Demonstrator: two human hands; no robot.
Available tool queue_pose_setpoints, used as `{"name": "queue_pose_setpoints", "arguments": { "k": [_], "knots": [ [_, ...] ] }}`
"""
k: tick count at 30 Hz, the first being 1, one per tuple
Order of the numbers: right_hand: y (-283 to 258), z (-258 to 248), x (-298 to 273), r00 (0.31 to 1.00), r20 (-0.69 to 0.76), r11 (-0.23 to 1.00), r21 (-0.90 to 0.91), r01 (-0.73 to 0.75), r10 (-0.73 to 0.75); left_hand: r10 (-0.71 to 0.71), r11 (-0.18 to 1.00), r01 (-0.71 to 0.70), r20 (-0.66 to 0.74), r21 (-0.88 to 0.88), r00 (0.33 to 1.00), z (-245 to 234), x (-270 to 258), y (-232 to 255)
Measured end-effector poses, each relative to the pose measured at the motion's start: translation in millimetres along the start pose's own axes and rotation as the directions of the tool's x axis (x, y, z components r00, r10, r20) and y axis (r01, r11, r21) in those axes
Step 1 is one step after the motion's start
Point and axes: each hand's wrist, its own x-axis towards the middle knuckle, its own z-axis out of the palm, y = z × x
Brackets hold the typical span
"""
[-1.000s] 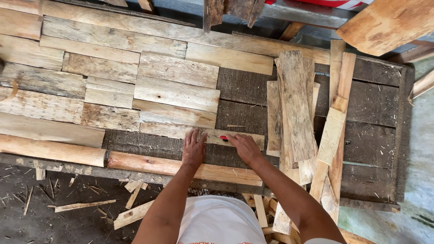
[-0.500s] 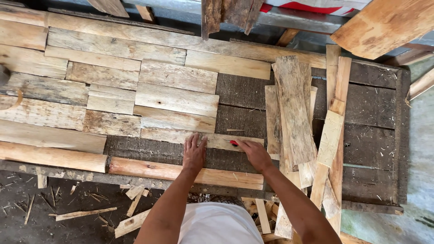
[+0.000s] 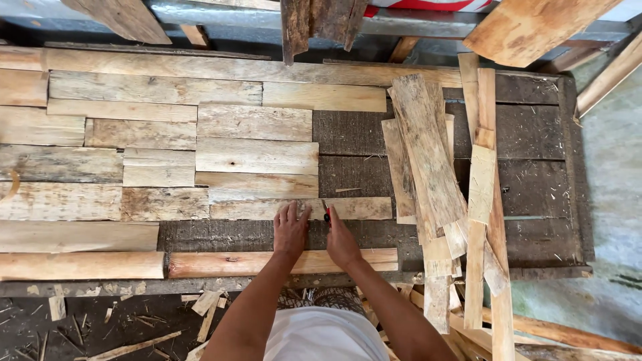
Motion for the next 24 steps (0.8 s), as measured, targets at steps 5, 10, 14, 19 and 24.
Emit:
{"name": "queue_pose_setpoints", "arguments": {
  "k": [5, 10, 14, 19, 24],
  "knots": [
    [-10, 26, 4, 0.997, -0.057, 0.998, 0.022, -0.054, 0.055, 0.014, 1.000, -0.015, 0.032, 0.019, 0.999, -1, 1, -3],
    [-18, 36, 5, 0.986, -0.119, 0.992, 0.075, -0.105, 0.113, 0.028, 0.998, -0.032, 0.074, 0.061, 0.997, -4, 3, -3],
    [-13, 43, 7, 0.982, -0.148, 0.992, 0.063, -0.112, 0.120, 0.030, 0.995, -0.037, 0.087, 0.089, 0.996, -3, 2, -3],
    [-23, 35, 8, 0.981, -0.110, 0.987, 0.057, -0.151, 0.157, 0.025, 0.993, -0.041, 0.143, 0.114, 0.989, -15, 4, 0],
    [-15, 41, 11, 0.984, -0.093, 0.988, 0.044, -0.145, 0.149, 0.018, 0.990, -0.042, 0.183, 0.132, 0.983, -16, 3, 0]
  ]
}}
